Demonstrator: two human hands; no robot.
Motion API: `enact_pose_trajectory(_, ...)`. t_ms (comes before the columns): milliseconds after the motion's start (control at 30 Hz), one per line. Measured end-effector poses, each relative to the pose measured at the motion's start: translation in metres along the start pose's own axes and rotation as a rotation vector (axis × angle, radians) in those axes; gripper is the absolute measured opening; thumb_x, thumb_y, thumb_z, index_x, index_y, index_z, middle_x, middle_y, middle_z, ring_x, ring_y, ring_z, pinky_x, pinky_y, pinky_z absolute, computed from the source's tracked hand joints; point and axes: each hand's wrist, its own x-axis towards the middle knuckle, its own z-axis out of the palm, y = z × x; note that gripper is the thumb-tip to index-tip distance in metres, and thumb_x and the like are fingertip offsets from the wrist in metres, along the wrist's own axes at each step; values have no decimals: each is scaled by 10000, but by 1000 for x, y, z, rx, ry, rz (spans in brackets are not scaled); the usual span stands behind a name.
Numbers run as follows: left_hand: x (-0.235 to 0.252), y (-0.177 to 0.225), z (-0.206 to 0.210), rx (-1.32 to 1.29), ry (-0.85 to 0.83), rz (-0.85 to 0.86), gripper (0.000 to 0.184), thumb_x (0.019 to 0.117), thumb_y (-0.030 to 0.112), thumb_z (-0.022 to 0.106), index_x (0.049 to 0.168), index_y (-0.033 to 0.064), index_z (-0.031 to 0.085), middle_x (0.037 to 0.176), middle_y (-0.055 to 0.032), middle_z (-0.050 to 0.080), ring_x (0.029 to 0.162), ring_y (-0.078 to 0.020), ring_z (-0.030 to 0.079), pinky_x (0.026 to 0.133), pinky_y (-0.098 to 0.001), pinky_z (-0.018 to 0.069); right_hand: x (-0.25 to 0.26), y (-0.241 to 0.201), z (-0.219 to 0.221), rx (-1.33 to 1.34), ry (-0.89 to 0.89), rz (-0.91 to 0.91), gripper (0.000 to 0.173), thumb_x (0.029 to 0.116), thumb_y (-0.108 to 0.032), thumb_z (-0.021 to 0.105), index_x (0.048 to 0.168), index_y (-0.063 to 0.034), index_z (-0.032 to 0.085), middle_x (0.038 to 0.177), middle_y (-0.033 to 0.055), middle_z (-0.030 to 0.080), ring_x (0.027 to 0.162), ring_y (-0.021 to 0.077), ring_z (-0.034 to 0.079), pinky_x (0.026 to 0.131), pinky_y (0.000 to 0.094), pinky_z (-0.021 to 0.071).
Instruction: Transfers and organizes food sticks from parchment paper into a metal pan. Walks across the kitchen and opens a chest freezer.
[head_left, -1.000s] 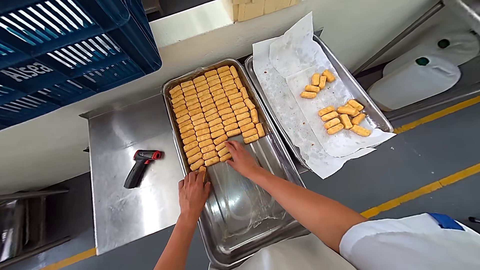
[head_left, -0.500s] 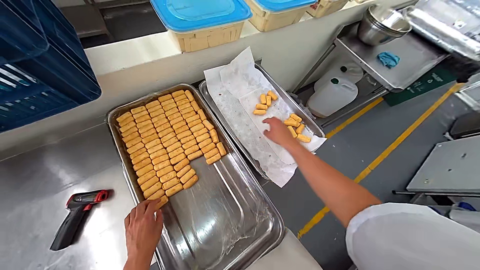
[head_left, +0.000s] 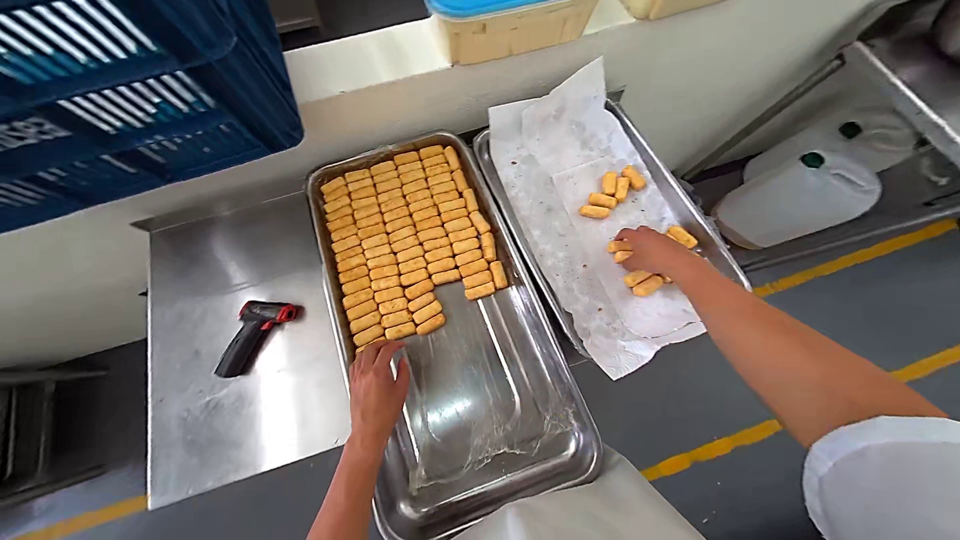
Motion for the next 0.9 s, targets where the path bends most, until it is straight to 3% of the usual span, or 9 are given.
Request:
enact_pose_trajectory(100,-2,-6,1,-32,23,-36,255,922,101,676,1169,71,734,1202,-165,689,1156,-378,636,983,-592,499,-17,-44,-12,224,123,-16,588,858,-152,826,1382,-35,585,1284,328,580,1133,513,608,908,710,491)
enact_pose_trajectory(233,-5,-10,9,-81,3,-58,270,929,116,680,1193,86,726,1221,-160,679,1168,-370,628,982,-594,496,-62,-171,-10,607,159,-193,603,864,-106,801,1406,-32,547,1343,233,608,1114,380,668,939,585,560)
enact_pose_trajectory(333,-4,-6,9,-88,-15,-35,271,936,137,682,1199,93,729,1223,-149,684,1175,-363,625,996,-572,499,-74,-257,26,369,140,-449,613,845,-196,815,1405,-85,590,1358,182,611,1228,358,618,997,587,528)
enact_pose_trajectory(400,-4,-6,8,-101,-12,-22,271,934,134,680,1199,95,728,1223,-143,684,1174,-355,628,994,-565,502,-70,-290,54,205,168,-587,580,853,-216,787,1396,-114,608,1330,159,633,1242,363,604,974,574,532)
enact_pose_trajectory(467,-7,-8,6,-113,-6,-17,272,936,138,677,1199,95,730,1222,-139,685,1171,-348,630,991,-559,504,-63,-306,74,121,187,-641,556,865,-187,759,1396,-108,610,1322,164,635,1244,374,595,974,558,523)
enact_pose_trajectory(667,-22,-26,-1,-149,23,-59,263,933,132,675,1188,94,732,1213,-129,687,1160,-336,633,980,-554,508,-68,-319,87,-59,160,-496,560,901,-160,719,1442,-111,585,1399,178,557,1282,402,530,992,561,493)
enact_pose_trajectory(767,-24,-34,-3,-157,32,-65,265,933,130,682,1191,106,735,1223,-115,688,1175,-325,629,995,-546,501,-72,-319,87,-98,146,-453,663,889,-119,731,1510,-92,501,1487,207,483,1307,427,510,1014,553,489)
enact_pose_trajectory(900,-20,-35,-5,-169,35,-63,262,927,129,687,1182,94,736,1205,-127,688,1162,-333,630,986,-549,503,-77,-307,86,-22,207,-440,545,882,-52,736,1408,-74,598,1333,219,585,1245,430,557,1006,559,499)
